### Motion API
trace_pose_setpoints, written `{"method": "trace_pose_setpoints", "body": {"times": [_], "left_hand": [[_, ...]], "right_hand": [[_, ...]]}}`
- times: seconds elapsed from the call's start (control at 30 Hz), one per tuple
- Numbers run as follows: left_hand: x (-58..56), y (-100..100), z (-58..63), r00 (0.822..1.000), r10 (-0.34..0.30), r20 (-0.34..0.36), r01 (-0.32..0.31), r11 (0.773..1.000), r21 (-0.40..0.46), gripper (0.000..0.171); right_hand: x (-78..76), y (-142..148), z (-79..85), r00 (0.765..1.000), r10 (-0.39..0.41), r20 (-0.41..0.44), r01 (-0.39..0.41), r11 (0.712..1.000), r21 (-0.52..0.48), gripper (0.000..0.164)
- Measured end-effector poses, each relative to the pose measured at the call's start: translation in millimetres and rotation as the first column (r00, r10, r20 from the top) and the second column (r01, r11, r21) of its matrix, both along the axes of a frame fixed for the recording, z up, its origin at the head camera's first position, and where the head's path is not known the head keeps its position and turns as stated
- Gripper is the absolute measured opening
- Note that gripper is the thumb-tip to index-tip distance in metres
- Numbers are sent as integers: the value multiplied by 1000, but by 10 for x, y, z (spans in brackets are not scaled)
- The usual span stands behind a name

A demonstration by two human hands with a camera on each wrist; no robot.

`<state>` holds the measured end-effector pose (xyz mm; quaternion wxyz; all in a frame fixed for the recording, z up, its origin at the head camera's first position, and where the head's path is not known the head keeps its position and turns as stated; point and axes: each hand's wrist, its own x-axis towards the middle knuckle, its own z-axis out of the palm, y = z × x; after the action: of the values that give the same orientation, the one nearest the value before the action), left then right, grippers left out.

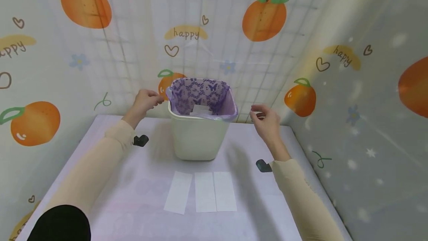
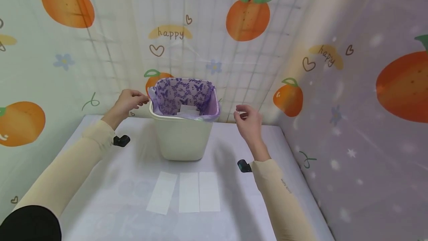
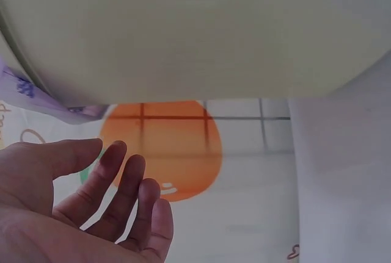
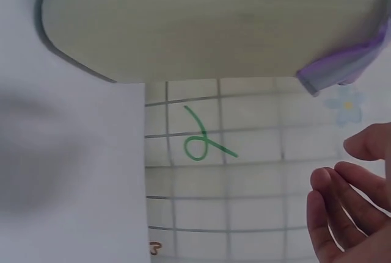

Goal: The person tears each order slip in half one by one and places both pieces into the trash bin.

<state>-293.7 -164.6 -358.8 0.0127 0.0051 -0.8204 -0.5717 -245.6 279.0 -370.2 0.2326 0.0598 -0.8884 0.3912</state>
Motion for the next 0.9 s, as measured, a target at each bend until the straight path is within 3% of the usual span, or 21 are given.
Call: {"method": "trace_pose_setpoints", "body": {"times": [0.37,0.63,0.9], "left_hand": [[11,-19,-220,999,-18,50,19,1000,-21,28],[43,-1,-371,998,-32,60,34,999,-29,28],[73,-13,-604,996,-53,77,57,997,-52,29]], "right_hand": [[58,24,-338,1000,20,-10,-20,1000,1,22],[88,21,-547,1000,12,27,-11,1000,-13,23],[130,-14,-737,996,18,87,-17,1000,-14,23]]}}
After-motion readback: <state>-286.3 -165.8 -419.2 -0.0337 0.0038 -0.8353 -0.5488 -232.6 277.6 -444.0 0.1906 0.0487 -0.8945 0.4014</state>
